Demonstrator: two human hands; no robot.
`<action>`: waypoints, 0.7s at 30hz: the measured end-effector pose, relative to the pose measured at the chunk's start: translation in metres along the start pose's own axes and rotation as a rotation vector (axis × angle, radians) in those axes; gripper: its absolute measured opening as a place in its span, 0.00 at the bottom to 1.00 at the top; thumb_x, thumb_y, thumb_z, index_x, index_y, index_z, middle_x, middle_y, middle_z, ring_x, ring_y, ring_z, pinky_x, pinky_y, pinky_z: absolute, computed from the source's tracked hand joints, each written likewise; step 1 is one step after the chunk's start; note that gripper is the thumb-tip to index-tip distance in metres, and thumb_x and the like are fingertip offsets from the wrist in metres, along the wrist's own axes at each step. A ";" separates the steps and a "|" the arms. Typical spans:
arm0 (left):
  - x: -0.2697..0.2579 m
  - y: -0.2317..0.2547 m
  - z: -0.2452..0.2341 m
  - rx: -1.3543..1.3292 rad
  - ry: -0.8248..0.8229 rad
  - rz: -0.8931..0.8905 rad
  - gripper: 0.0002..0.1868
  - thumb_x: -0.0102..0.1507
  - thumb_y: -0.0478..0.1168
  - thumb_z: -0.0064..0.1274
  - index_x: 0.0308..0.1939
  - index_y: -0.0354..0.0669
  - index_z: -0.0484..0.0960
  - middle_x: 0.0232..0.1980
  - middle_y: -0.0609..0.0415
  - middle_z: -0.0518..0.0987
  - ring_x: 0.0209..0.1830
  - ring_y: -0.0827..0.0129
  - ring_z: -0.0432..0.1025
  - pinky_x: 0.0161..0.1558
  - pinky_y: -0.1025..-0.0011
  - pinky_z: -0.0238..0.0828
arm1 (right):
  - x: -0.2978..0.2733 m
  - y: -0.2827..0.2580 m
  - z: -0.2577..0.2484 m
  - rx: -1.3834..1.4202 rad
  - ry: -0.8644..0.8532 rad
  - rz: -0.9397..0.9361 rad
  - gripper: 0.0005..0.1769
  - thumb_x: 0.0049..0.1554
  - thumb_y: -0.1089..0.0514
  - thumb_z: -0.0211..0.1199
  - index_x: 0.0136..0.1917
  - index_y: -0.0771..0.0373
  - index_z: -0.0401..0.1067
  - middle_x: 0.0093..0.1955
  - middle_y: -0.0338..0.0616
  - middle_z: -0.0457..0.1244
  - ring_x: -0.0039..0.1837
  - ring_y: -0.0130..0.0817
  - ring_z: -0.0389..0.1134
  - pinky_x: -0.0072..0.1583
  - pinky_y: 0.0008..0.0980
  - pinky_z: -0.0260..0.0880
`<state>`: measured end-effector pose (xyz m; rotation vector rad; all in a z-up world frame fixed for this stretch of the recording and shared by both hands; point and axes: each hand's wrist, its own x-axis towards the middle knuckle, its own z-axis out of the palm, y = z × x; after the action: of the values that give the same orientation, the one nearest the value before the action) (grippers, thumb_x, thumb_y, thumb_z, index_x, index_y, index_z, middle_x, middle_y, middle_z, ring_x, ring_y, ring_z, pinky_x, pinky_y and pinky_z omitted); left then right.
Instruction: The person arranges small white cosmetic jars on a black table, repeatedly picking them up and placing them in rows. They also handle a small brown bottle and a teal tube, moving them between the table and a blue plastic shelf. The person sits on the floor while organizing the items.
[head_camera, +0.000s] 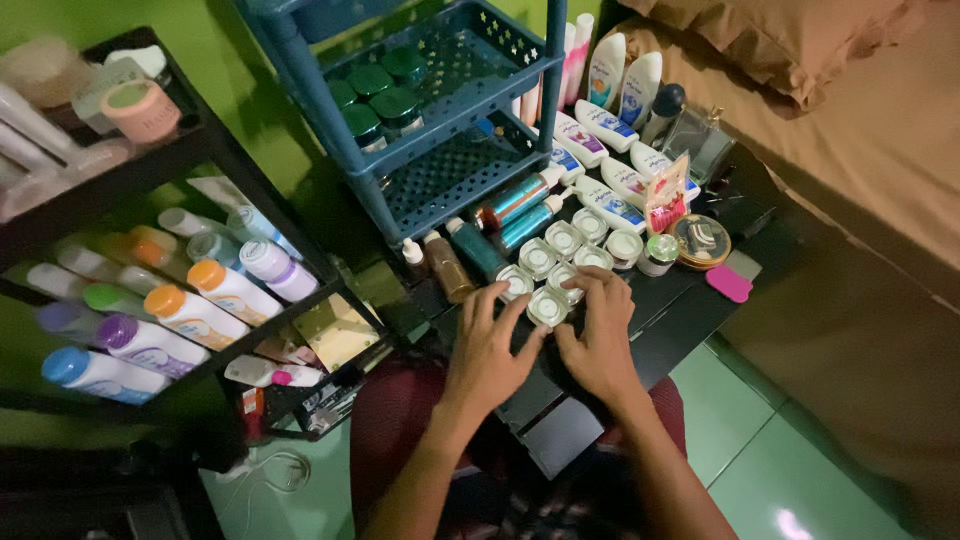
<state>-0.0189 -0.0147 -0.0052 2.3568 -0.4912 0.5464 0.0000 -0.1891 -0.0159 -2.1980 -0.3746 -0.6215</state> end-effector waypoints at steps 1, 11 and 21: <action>0.000 0.003 0.002 -0.005 0.017 -0.002 0.24 0.63 0.45 0.61 0.58 0.35 0.79 0.64 0.41 0.68 0.66 0.45 0.62 0.64 0.51 0.62 | 0.000 0.002 0.001 0.003 0.003 -0.001 0.29 0.44 0.65 0.62 0.61 0.62 0.65 0.67 0.56 0.57 0.71 0.56 0.54 0.70 0.50 0.52; -0.002 0.007 0.010 -0.016 0.041 -0.003 0.25 0.63 0.44 0.61 0.61 0.37 0.75 0.64 0.41 0.68 0.68 0.45 0.60 0.66 0.49 0.60 | -0.002 0.014 0.005 0.132 0.062 0.028 0.24 0.49 0.73 0.54 0.60 0.64 0.64 0.67 0.56 0.60 0.71 0.55 0.59 0.71 0.45 0.58; -0.015 0.004 0.000 0.144 0.382 -0.158 0.22 0.63 0.37 0.56 0.60 0.36 0.73 0.62 0.41 0.69 0.66 0.45 0.62 0.68 0.50 0.57 | -0.001 0.010 0.002 0.083 0.107 0.067 0.21 0.51 0.71 0.60 0.58 0.64 0.67 0.68 0.57 0.59 0.72 0.56 0.58 0.71 0.47 0.58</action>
<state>-0.0330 -0.0144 -0.0105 2.3207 -0.0925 0.9566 0.0039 -0.1938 -0.0236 -2.0801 -0.2649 -0.6717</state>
